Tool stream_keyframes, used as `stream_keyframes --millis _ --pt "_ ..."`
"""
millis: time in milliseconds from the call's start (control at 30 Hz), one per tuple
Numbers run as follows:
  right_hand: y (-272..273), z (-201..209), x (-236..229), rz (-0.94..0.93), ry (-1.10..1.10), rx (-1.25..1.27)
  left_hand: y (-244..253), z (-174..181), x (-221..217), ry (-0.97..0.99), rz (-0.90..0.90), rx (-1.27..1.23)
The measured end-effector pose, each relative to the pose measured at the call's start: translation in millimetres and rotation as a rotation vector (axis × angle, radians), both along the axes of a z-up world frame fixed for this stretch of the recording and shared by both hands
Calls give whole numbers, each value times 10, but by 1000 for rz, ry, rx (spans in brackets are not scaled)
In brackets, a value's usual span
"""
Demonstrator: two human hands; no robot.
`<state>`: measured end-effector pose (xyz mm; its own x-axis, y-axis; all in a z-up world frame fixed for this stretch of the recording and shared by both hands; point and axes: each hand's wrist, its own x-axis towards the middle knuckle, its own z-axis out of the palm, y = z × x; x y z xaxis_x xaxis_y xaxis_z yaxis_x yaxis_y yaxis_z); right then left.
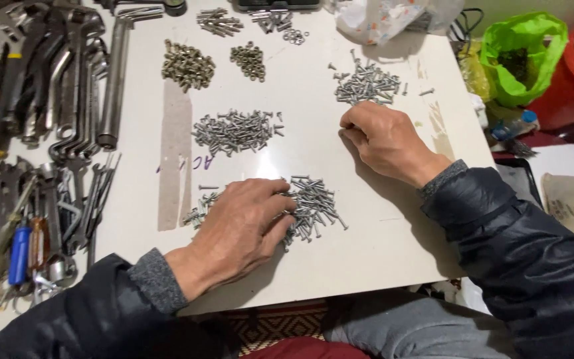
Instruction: Manually categorizing a large pile of various screws into smaller, organized groups based on their size and type on a white work surface.
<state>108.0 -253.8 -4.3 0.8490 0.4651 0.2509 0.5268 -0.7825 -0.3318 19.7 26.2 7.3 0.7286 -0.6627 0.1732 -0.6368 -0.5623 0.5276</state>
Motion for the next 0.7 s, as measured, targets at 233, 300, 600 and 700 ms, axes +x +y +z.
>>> stream_keyframes --millis 233,300,600,700 --pt "-39 -128 133 80 -188 -221 1 -40 0 -7 -26 -49" --pt "-18 -109 157 49 -114 -212 -3 -65 23 0 -26 -114" --pt "463 56 247 6 263 62 -63 -100 122 131 33 -29" --pt "636 -13 317 18 281 167 -44 -168 187 120 63 4"
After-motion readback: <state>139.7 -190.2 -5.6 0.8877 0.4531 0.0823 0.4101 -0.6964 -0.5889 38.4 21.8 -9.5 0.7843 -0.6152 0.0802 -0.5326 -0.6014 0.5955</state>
